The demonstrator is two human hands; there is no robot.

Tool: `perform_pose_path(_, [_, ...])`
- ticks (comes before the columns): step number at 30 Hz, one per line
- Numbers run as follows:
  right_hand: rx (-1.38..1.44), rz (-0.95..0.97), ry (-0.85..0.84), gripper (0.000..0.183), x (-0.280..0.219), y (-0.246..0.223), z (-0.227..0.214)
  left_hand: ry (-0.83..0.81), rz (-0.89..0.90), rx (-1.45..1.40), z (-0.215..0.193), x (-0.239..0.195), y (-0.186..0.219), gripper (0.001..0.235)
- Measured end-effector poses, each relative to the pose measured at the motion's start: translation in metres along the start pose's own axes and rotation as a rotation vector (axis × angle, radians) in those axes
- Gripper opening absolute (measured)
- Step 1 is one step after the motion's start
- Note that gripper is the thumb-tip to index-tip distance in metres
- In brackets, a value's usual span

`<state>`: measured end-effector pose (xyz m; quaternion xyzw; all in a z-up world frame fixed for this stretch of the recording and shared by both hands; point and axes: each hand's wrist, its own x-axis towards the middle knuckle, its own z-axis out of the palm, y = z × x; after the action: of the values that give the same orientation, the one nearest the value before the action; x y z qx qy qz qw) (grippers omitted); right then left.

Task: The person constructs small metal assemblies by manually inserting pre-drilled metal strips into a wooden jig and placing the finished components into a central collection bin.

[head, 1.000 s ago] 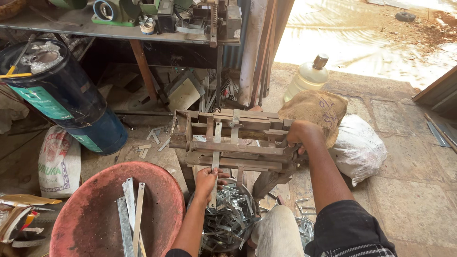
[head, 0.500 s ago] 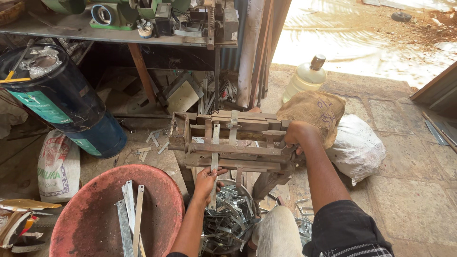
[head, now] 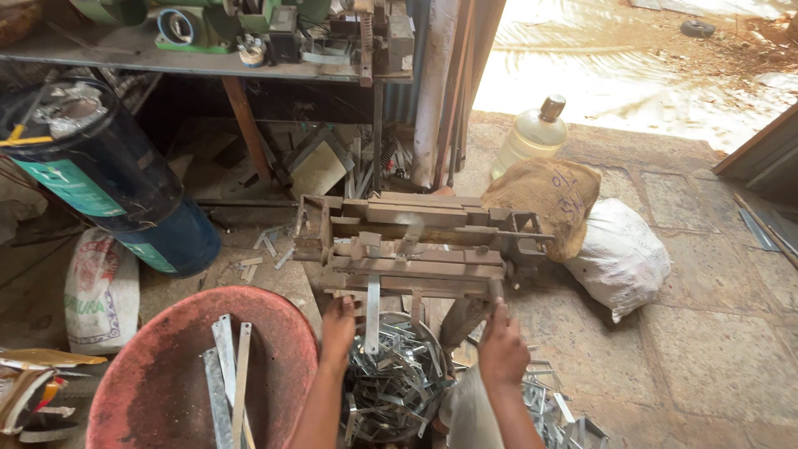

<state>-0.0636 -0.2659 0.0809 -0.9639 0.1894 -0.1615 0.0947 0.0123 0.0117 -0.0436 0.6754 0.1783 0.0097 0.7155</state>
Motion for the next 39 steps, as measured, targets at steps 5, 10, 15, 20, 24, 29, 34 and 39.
perform_pose_path(5, [0.035,-0.081,-0.062,0.037,0.025,0.01,-0.013,0.077,0.302,0.106,-0.009,-0.013,0.033,0.028])
perform_pose_path(10, [-0.12,-0.245,-0.289,0.029,0.134,-0.01,-0.056,0.036,0.568,0.36,0.008,-0.031,0.087,0.045])
perform_pose_path(15, [-0.321,0.089,-0.836,0.024,0.223,-0.066,-0.077,0.258,0.847,0.518,0.041,-0.043,0.105,0.034])
perform_pose_path(20, [-0.306,0.101,-0.956,0.024,0.233,-0.07,-0.074,0.476,0.816,0.519,0.059,-0.046,0.078,0.018])
perform_pose_path(24, [-0.343,0.118,-0.956,0.024,0.232,-0.07,-0.076,0.576,0.809,0.329,0.041,-0.071,0.053,0.028])
perform_pose_path(29, [-0.343,0.102,-0.915,0.02,0.225,-0.071,-0.08,0.124,0.052,0.247,-0.007,-0.093,0.033,0.027])
perform_pose_path(34, [-0.369,0.075,-0.915,0.019,0.227,-0.072,-0.083,-0.325,-0.355,0.017,-0.023,-0.082,0.027,0.028])
perform_pose_path(39, [-0.352,0.076,-0.916,0.021,0.23,-0.07,-0.078,-0.397,-0.376,0.101,-0.027,-0.072,0.025,0.035])
